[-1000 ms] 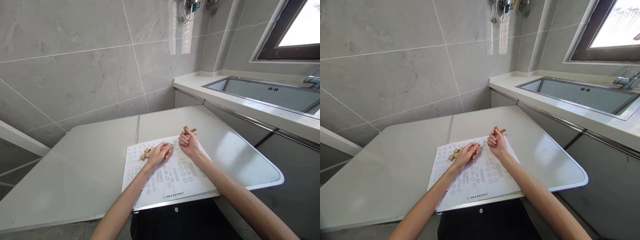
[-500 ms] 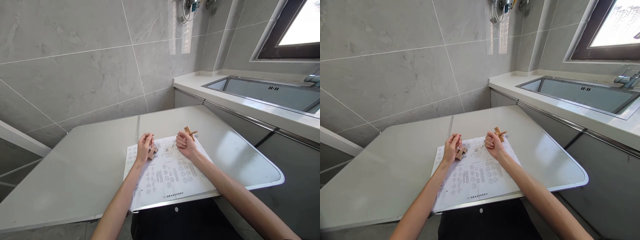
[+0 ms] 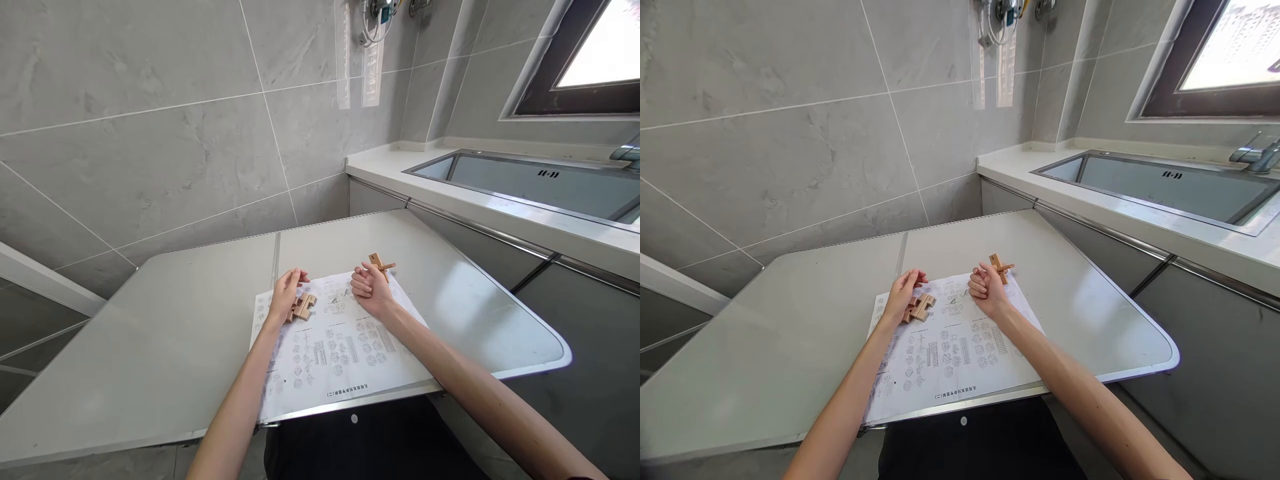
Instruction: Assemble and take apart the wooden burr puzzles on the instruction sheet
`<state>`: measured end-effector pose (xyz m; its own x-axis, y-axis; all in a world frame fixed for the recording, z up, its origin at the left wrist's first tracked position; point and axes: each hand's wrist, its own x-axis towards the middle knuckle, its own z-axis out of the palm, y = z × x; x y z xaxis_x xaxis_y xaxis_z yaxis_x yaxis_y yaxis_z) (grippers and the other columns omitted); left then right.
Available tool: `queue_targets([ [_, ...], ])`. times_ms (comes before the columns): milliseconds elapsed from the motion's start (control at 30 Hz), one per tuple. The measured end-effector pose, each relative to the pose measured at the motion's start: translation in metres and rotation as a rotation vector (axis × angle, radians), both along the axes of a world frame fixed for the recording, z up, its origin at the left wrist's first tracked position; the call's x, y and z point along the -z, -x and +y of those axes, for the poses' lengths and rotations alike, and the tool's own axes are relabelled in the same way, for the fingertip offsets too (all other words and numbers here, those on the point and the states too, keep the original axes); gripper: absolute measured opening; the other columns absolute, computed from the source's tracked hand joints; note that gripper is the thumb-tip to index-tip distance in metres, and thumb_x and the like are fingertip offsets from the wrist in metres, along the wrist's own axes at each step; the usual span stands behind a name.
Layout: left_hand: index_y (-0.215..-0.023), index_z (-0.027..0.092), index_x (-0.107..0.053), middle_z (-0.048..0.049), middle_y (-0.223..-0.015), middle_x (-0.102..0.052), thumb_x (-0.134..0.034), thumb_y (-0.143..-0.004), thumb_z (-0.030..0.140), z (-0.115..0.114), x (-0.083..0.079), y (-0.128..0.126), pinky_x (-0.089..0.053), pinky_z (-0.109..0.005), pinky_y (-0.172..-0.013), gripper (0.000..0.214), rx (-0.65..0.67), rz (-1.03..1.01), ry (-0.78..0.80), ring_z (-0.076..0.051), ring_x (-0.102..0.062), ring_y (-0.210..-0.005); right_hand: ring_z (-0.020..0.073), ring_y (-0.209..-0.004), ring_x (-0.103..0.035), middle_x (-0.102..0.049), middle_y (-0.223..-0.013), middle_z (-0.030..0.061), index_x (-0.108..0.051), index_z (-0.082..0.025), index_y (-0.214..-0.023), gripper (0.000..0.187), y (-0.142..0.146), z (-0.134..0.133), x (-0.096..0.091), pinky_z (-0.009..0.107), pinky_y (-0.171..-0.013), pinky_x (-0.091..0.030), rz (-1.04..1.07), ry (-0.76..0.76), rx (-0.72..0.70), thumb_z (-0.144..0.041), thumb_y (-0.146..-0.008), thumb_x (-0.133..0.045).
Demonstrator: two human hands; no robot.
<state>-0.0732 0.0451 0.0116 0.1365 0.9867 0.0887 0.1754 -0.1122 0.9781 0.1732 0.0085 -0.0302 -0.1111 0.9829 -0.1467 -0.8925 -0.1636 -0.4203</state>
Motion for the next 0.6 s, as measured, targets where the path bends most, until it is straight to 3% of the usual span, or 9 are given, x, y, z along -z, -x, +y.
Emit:
queue_targets([
  [333,-0.093,0.024,-0.065,-0.0085,-0.104,-0.074,-0.052,-0.101,0.067,-0.013,0.018,-0.023,-0.059,-0.045,-0.099,0.045,-0.133,-0.128,0.033,-0.024,-0.073,-0.108,0.0064,-0.038,-0.025,-0.029,-0.054,-0.0114,-0.049,-0.024,-0.078,0.031,-0.008,0.004,0.001,0.017,-0.032,-0.029,-0.103,-0.043,0.110,-0.041,-0.094,-0.069],
  [467,-0.090,0.024,-0.065,-0.0086,-0.104,-0.074,-0.052,-0.101,0.063,-0.017,0.014,-0.024,-0.061,-0.046,-0.092,0.042,-0.099,-0.069,-0.012,-0.026,-0.072,-0.109,0.0072,-0.041,-0.022,-0.026,-0.055,-0.0112,-0.048,-0.024,-0.076,0.036,-0.007,0.003,-0.001,0.018,-0.034,-0.027,-0.232,-0.078,0.123,-0.049,-0.091,-0.069],
  [600,-0.092,0.026,-0.067,-0.0064,-0.106,-0.072,-0.055,-0.102,0.059,-0.026,0.005,-0.011,-0.056,-0.047,-0.099,0.036,-0.046,0.093,-0.077,-0.027,-0.069,-0.112,0.0082,-0.043,-0.021,-0.027,-0.058,-0.0105,-0.046,-0.025,-0.075,0.040,0.000,-0.002,-0.008,0.022,-0.037,-0.024,-0.421,-0.134,0.084,-0.054,-0.090,-0.069],
])
